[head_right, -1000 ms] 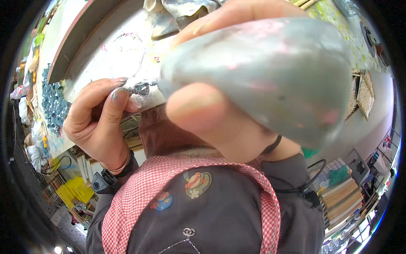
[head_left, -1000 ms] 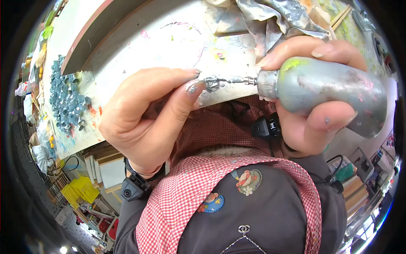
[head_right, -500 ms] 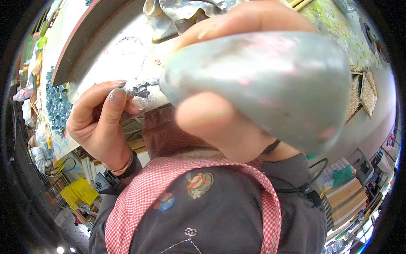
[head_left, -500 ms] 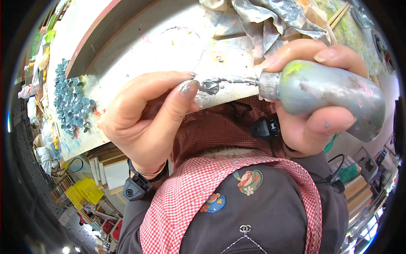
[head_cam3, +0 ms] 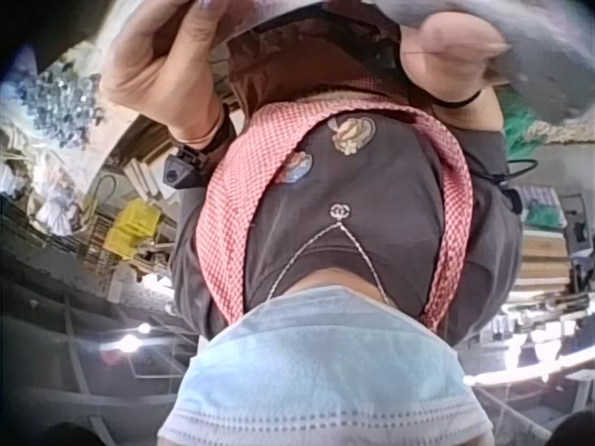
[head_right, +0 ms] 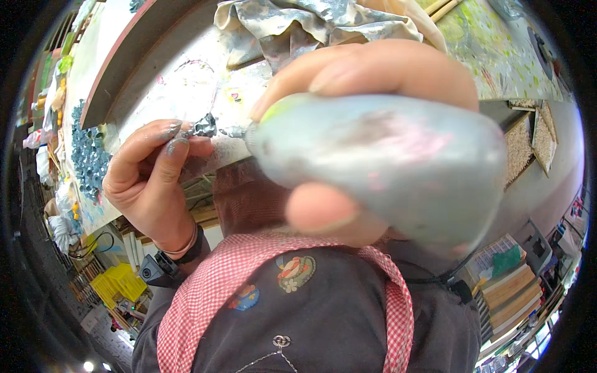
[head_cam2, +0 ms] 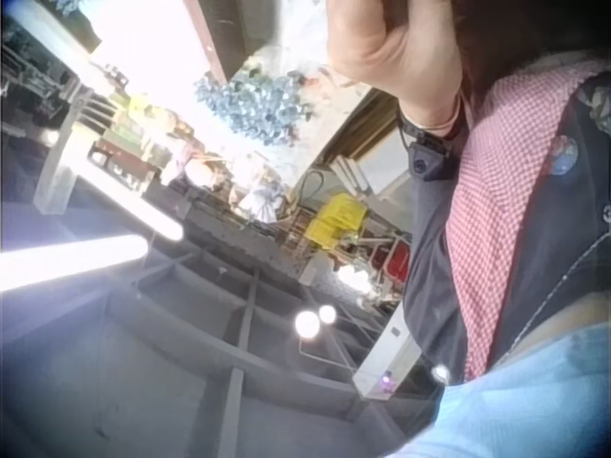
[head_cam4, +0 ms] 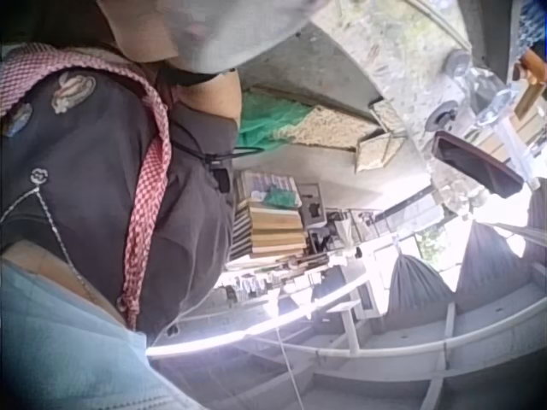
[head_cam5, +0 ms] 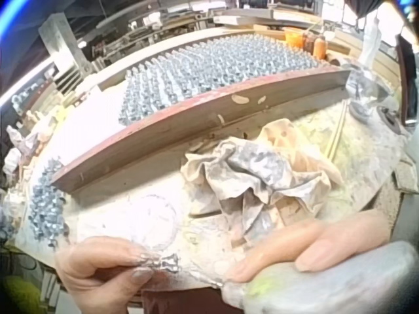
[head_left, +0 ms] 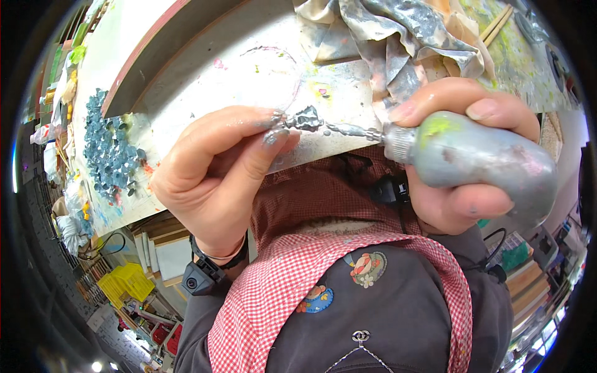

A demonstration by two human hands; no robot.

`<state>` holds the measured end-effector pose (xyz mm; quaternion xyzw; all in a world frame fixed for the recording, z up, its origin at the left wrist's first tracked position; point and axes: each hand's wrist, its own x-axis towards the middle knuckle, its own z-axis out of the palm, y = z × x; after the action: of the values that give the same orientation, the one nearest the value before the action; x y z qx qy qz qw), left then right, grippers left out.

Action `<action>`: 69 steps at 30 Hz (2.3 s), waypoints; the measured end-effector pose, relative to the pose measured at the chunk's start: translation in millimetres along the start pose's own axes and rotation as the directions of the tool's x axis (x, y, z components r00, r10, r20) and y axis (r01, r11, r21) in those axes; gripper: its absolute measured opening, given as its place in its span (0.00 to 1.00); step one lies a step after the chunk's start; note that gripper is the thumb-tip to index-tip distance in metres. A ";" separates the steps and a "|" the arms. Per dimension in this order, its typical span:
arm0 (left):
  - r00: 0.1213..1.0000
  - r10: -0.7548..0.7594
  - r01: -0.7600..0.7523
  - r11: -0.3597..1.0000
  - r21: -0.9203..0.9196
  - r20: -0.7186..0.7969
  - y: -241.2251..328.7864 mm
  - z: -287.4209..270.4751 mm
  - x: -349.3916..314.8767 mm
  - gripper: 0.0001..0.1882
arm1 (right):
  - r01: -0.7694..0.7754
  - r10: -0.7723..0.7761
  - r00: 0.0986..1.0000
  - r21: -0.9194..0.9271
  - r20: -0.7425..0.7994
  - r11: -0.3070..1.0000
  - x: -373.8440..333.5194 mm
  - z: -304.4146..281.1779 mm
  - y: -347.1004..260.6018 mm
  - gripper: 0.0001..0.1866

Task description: Apply adhesive to small silver-colored components and arrange them in a grid tray.

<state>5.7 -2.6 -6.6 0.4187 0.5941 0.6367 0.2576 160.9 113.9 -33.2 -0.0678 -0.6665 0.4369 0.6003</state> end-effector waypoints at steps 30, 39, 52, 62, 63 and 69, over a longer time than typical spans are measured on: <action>0.979 0.173 -0.183 0.979 0.091 0.108 -2.3 -3.6 5.3 0.13 | -0.020 -0.028 0.972 0.199 0.235 0.980 8.6 -19.2 17.5 0.36; 0.952 0.190 -0.257 0.923 0.286 0.241 0.4 -9.4 3.2 0.11 | 0.067 -0.081 0.995 0.226 0.051 0.972 1.2 0.6 13.1 0.35; 0.995 0.078 -0.081 0.996 0.038 0.061 5.3 -1.5 7.2 0.12 | 0.044 -0.026 0.998 0.297 -0.063 0.954 7.9 3.8 7.6 0.33; 0.997 -0.036 0.044 0.991 -0.128 0.062 17.8 -12.8 1.6 0.10 | -0.179 0.226 0.947 0.207 -0.229 0.962 -10.4 11.0 -14.1 0.30; 0.996 -0.074 0.079 0.990 -0.119 0.049 21.6 -15.3 2.2 0.10 | -0.161 0.209 0.953 0.215 -0.221 0.963 -9.4 10.8 -15.6 0.30; 0.998 -0.055 0.049 0.979 0.196 0.021 42.8 -64.2 77.9 0.08 | -0.205 0.256 0.949 0.258 -0.182 0.944 -5.2 7.7 -15.4 0.28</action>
<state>-81.2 20.1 56.3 0.4347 0.6609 0.5629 0.2398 162.4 97.5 -26.1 -0.1201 -0.5290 0.5708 0.6164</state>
